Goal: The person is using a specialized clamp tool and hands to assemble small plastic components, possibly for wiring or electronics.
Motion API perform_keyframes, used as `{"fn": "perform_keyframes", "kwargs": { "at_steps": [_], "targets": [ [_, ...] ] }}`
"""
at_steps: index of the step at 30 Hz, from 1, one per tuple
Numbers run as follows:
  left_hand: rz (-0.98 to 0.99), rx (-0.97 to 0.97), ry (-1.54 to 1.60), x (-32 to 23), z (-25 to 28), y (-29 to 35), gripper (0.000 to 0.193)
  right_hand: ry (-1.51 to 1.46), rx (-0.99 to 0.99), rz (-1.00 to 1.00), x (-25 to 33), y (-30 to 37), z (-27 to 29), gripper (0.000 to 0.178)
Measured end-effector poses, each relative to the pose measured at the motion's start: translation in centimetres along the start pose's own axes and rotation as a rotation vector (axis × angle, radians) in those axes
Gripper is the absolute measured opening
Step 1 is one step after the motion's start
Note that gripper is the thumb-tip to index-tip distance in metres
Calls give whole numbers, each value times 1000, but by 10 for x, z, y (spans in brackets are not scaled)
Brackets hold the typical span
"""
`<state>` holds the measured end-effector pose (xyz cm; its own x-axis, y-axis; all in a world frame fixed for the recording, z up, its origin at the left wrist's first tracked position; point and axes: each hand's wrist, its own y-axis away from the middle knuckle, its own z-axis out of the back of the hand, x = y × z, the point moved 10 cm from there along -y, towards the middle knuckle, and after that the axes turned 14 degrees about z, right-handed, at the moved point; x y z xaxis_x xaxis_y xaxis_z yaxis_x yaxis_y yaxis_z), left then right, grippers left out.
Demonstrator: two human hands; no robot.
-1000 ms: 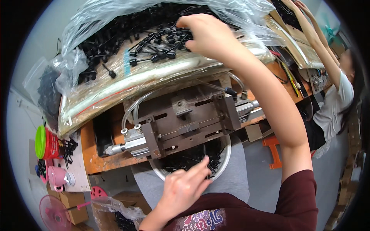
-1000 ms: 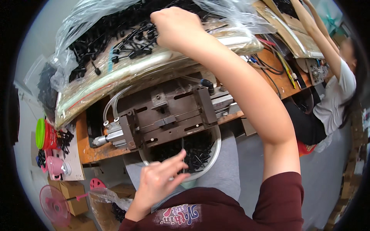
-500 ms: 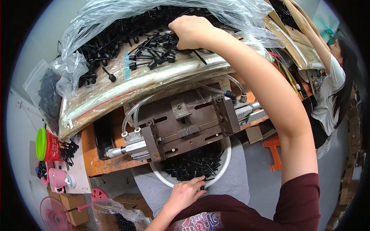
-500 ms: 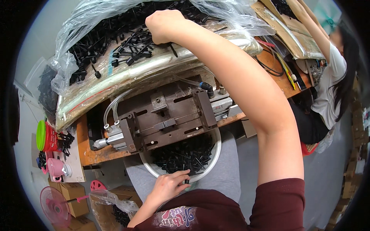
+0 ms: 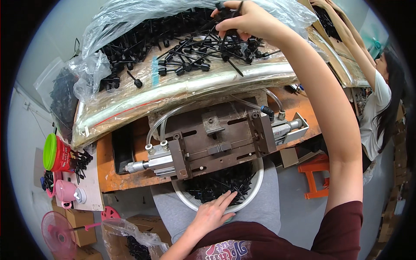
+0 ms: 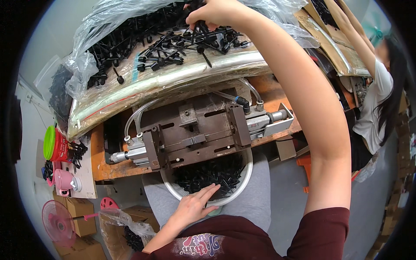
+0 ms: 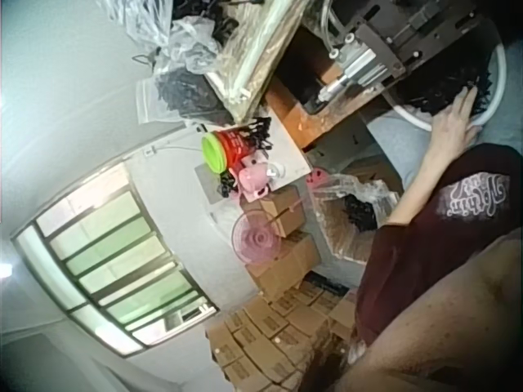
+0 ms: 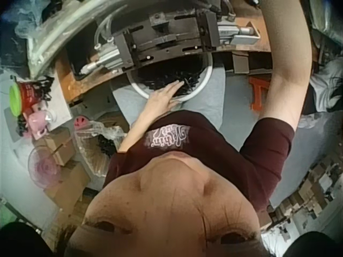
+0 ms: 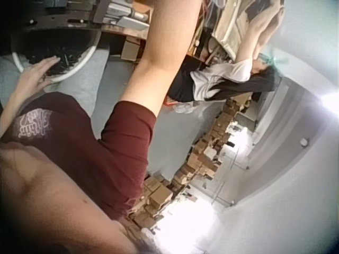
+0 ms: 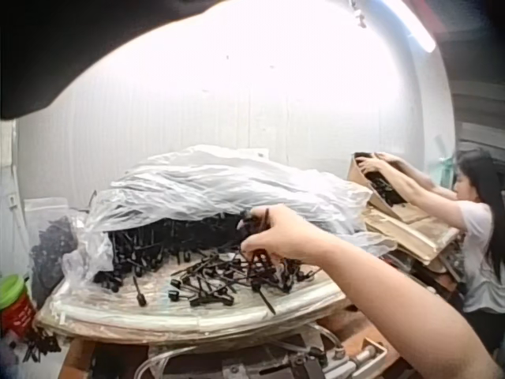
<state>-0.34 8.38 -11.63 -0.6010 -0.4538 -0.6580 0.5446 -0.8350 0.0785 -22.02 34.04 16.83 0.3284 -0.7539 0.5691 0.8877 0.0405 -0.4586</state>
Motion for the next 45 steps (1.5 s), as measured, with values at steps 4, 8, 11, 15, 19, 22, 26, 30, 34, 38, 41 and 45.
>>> {"fn": "perform_keyframes", "kwargs": {
  "at_steps": [4, 8, 11, 15, 19, 22, 26, 30, 34, 38, 41, 45],
  "targets": [
    [-128, -70, 68, -22, 17, 1, 60, -385, -167, -100, -16, 12, 6, 19],
    [-174, -197, 193, -45, 63, 4, 47, -447, -153, -55, 24, 53, 3, 20],
    [-176, -423, 429, -50, 120, 5, 38, -297, -270, 140, 73, 107, -18, 21],
    [-117, -612, 622, -42, 165, 13, 38, -19, -158, 489, 135, 173, -65, 31],
    [-65, -491, 710, -51, 163, -10, 43, 154, -176, 638, 150, 229, -93, 39],
    [-17, -439, 676, -49, 147, -16, 42, 117, -273, 608, 145, 246, -108, 36],
    [-23, -356, 773, -41, 138, -16, 43, 212, -292, 616, 142, 262, -118, 36],
    [-18, -387, 726, -40, 137, -14, 41, 245, -268, 599, 138, 265, -115, 37],
    [-71, -586, 412, -51, 147, -9, 38, 150, -408, 427, 115, 274, -100, 33],
    [-116, -628, 66, -58, 131, -23, 28, 132, -496, 347, 110, 279, -90, 36],
    [-97, -639, -93, -62, 124, -33, 26, 126, -504, 319, 110, 283, -88, 36],
    [-61, -621, -227, -66, 124, -38, 25, 141, -519, 304, 111, 284, -86, 37]
  ]
}}
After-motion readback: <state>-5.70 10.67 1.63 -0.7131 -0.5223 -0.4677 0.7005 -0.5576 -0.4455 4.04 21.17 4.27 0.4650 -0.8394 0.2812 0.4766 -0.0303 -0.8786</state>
